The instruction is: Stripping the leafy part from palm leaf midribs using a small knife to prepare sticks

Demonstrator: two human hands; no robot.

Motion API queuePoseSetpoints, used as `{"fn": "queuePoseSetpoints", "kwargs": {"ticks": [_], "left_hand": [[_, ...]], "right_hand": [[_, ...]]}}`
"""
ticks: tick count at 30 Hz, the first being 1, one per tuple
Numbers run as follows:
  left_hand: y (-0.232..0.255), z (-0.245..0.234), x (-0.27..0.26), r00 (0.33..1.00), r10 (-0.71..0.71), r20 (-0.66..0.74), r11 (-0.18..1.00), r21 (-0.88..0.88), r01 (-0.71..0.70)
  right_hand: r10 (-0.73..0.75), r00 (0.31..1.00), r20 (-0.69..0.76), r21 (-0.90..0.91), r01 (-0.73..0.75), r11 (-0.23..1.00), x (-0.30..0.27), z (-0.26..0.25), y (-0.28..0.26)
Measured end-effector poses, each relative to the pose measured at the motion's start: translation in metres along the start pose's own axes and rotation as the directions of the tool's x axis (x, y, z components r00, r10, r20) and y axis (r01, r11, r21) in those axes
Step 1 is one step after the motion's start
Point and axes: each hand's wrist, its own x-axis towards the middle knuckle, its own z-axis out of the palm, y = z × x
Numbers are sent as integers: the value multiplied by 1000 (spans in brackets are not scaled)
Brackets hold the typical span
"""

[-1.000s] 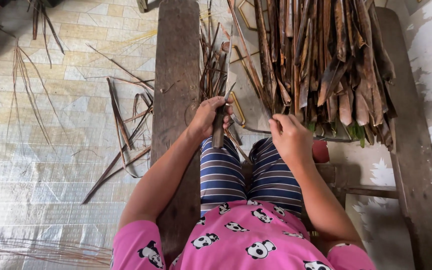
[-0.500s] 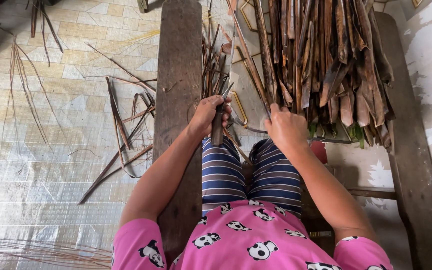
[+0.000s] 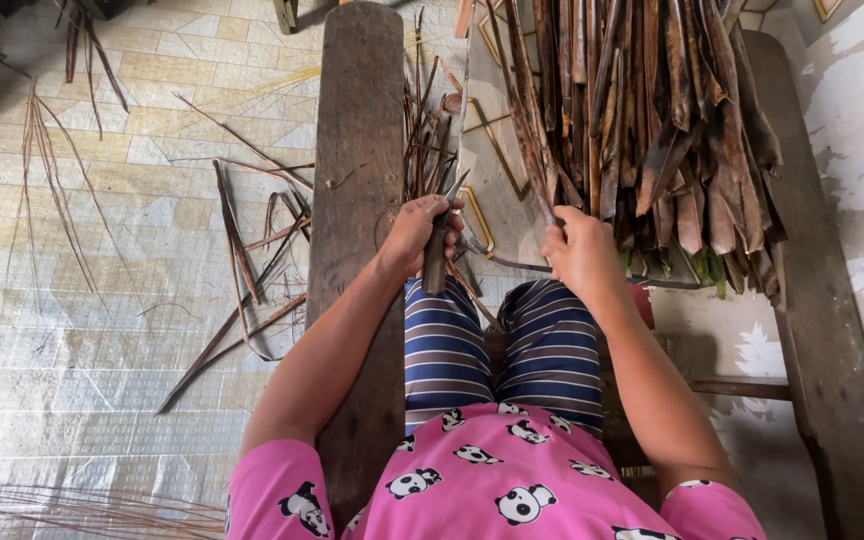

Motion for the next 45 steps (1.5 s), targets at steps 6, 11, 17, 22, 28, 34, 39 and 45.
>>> {"fn": "queuePoseSetpoints", "kwargs": {"ticks": [6,11,17,22,28,34,39,45], "left_hand": [[8,18,-14,999,35,-28,999,-15,-36],[-16,29,-16,999,42,-6,999,17,-42],[-25,20,-6,997,38,-69,992,120,-30],[-20,15,-5,999,28,-45,979,205,-18],[-14,23,-17,1000,16,-17,952,306,-10],[-12,23,-18,1000,-1,1,924,383,0],[-6,25,-22,1000,6,0,925,379,-5],[-13,25,-18,1000,-6,22,889,458,-5]], "right_hand": [[93,993,69,721,-114,683,-15,7,-39],[75,983,166,851,-181,494,-27,38,-53],[-132,991,14,377,117,919,-27,41,-22],[-256,915,-311,-266,175,948,-7,26,-6],[-204,967,-155,-349,140,927,6,26,-10],[-61,998,3,-375,58,925,19,32,-5],[30,999,-14,-254,-33,967,35,33,19],[191,976,-107,761,-43,648,12,-20,-6]]}}
